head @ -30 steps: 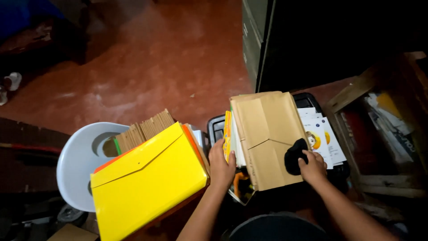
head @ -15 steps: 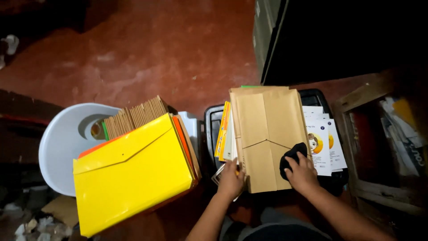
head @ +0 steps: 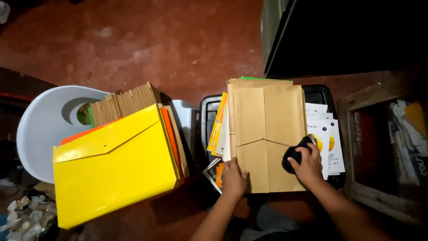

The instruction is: Cleaning and dusting various folders and envelopes in an archive or storage room.

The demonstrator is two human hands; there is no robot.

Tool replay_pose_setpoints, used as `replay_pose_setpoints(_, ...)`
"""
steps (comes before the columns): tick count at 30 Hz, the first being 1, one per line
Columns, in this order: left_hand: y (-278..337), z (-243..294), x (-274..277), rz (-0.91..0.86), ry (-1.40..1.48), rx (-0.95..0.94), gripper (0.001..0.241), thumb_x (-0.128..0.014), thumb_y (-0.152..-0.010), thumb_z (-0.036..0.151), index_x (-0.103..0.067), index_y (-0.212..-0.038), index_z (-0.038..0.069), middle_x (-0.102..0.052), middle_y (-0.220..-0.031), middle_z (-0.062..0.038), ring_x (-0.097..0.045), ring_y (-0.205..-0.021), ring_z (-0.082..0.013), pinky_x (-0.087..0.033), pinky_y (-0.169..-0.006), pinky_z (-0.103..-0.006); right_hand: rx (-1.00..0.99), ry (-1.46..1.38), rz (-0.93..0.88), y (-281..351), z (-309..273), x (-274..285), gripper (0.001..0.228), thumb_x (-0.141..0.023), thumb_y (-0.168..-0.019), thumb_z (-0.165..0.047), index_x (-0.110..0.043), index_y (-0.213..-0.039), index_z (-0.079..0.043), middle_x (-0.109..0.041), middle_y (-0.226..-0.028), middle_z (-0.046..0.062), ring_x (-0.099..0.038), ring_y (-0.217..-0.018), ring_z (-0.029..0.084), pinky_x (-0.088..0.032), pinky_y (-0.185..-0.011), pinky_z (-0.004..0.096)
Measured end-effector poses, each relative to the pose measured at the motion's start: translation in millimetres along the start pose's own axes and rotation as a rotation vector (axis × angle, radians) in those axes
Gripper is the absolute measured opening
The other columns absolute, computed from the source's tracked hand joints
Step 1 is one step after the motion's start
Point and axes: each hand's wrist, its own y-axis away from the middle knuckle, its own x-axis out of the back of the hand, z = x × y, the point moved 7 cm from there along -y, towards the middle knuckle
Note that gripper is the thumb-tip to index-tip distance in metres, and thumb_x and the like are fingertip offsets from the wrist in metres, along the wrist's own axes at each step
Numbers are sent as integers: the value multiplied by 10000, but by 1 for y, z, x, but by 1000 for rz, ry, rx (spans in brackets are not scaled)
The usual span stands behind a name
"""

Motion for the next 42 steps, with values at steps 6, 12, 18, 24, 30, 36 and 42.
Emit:
replay_pose_setpoints(6,-16,-37,-37,-158,169,325,979,-761,-893,342,-145,-1626,138,-209,-1587,-166,-370,-1430,-499,-356,-1134,-719,-493,-451,-102,-10,59,-11,880,-899,-761,-313,-378,-1426,-68,-368,-1426,233,-444,-1381,449,-447,-1077,547)
replay_pose_setpoints(12,-6,7,-3,-207,218,375,985,-817,-868,340,-206,-1598,88,-445,-1486,-245,-431,-1430,-473,-320,-1169,-666,-678,-750,-241,7,12,17,946,-775,-872,-288,-223,-1606,-61,-329,-1550,364,-353,-1453,509,-364,-1149,590)
replay_pose_setpoints(18,-4,5,11,-272,286,433,852,-812,-794,616,-483,-1434,160,-617,-1411,-147,-554,-1369,-343,-456,-1127,-527,-724,-792,-302,8,7,28,945,-836,-800,-370,-379,-1552,-23,-476,-1438,369,-506,-1320,518,-480,-978,634)
replay_pose_setpoints(24,2,21,23,-89,585,537,904,-871,-779,400,-450,-1520,99,-578,-1430,-249,-513,-1398,-391,-446,-1146,-496,-814,-1003,-399,17,-2,27,938,-837,-800,-337,-369,-1563,-55,-495,-1386,345,-520,-1285,488,-466,-975,629)
replay_pose_setpoints(30,6,41,55,-157,519,486,767,-870,-752,466,-566,-1365,119,-671,-1316,-211,-599,-1314,-368,-483,-1112,-486,-879,-1153,-444,17,70,-41,667,-881,-722,-257,-579,-1281,-52,-626,-1024,240,-669,-897,415,-559,-719,563)
replay_pose_setpoints(36,22,69,79,-108,326,351,683,-791,-853,323,-415,-1379,102,-711,-1155,-161,-740,-1001,-293,-601,-888,-394,-867,-1236,-485,22,75,-44,334,-690,-833,-177,-670,-1079,48,-681,-909,169,-576,-677,274,-447,-584,359)
replay_pose_setpoints(42,38,68,93,-48,135,258,763,-768,-840,487,-412,-1355,52,-709,-1113,-191,-712,-991,-372,-558,-870,-458,-817,-1262,-399,44,59,-25,285,-658,-861,-190,-642,-1049,22,-645,-868,137,-534,-638,251,-412,-538,363)
